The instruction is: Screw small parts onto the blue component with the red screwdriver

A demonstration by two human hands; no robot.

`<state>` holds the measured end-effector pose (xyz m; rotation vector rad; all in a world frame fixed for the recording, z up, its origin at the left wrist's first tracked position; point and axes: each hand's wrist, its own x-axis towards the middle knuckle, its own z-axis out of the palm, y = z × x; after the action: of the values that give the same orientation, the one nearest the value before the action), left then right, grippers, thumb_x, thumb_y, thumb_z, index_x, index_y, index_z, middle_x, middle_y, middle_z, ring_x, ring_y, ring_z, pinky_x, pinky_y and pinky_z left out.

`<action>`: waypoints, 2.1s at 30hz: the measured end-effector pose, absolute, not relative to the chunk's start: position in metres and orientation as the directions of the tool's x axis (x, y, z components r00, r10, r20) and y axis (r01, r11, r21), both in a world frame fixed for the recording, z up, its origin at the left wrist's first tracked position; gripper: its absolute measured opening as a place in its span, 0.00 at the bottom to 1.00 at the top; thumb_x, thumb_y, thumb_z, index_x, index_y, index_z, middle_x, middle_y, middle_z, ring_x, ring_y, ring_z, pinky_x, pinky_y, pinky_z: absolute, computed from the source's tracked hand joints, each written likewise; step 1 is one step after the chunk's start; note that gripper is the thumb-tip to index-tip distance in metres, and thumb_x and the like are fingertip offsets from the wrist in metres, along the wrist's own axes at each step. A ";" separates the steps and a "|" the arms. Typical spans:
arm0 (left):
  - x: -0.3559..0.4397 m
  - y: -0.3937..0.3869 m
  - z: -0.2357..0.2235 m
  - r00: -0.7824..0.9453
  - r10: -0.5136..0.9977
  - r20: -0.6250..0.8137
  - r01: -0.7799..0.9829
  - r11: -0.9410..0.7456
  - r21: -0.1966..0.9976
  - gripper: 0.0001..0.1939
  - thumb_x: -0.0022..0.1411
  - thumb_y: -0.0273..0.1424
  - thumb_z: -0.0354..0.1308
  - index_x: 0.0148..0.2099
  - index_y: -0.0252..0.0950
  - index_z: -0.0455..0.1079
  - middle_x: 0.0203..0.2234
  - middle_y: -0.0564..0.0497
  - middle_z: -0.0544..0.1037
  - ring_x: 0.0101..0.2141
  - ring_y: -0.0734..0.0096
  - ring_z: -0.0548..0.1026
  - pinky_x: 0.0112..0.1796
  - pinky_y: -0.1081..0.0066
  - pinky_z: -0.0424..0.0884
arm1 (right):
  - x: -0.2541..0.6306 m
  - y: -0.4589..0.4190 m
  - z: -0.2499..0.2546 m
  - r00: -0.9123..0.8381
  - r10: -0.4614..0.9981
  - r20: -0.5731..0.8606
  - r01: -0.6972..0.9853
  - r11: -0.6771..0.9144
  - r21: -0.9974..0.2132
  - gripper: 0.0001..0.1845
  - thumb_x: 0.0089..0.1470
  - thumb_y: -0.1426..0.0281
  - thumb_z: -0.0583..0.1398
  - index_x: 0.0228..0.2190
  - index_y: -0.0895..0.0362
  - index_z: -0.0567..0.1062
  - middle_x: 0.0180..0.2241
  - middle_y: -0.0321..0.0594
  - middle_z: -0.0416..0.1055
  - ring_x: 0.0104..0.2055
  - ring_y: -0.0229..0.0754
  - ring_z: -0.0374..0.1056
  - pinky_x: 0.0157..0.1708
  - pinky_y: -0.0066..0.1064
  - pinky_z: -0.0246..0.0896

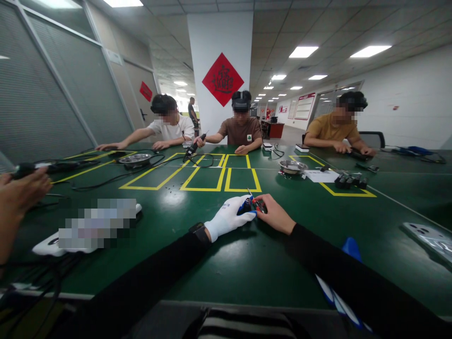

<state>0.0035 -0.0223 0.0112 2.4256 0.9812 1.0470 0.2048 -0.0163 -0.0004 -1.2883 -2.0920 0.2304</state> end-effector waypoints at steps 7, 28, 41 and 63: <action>0.009 -0.029 0.012 0.440 0.809 0.389 0.498 -0.581 0.644 0.16 0.62 0.40 0.51 0.46 0.35 0.70 0.35 0.49 0.77 0.34 0.66 0.74 0.37 0.69 0.69 | 0.204 -0.020 0.002 0.038 0.928 0.370 0.596 0.276 -0.754 0.08 0.47 0.67 0.64 0.30 0.56 0.70 0.27 0.38 0.69 0.25 0.38 0.63 0.24 0.27 0.52; 0.014 -0.024 -0.001 0.504 0.800 0.326 0.242 -0.493 0.835 0.53 0.47 0.39 0.67 0.68 0.39 0.42 0.60 0.36 0.60 0.58 0.51 0.62 0.56 0.53 0.61 | 0.208 0.013 0.010 0.362 0.921 -0.146 -0.633 0.128 -0.764 0.19 0.53 0.55 0.60 0.23 0.55 0.62 0.13 0.25 0.60 0.14 0.29 0.58 0.15 0.18 0.56; 0.014 -0.003 -0.011 0.572 0.757 0.318 0.169 -0.488 0.856 0.45 0.52 0.37 0.65 0.67 0.39 0.47 0.56 0.40 0.65 0.54 0.57 0.67 0.54 0.56 0.63 | 0.211 -0.004 0.020 0.057 0.989 -0.134 -0.816 -0.031 -0.578 0.23 0.62 0.53 0.46 0.26 0.57 0.64 0.28 0.41 0.74 0.10 0.23 0.45 0.07 0.18 0.45; 0.015 -0.014 0.001 0.536 0.764 0.359 0.277 -0.561 0.780 0.30 0.55 0.30 0.58 0.60 0.37 0.61 0.47 0.47 0.75 0.44 0.61 0.74 0.50 0.62 0.68 | 0.185 -0.037 0.046 -0.171 0.966 0.197 -0.674 0.031 -0.738 0.06 0.54 0.70 0.61 0.35 0.56 0.70 0.29 0.35 0.70 0.28 0.33 0.69 0.30 0.25 0.68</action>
<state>0.0150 -0.0144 0.0008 2.1025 0.8390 0.9320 0.1852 -0.0366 0.0459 -0.4503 -0.8594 1.5401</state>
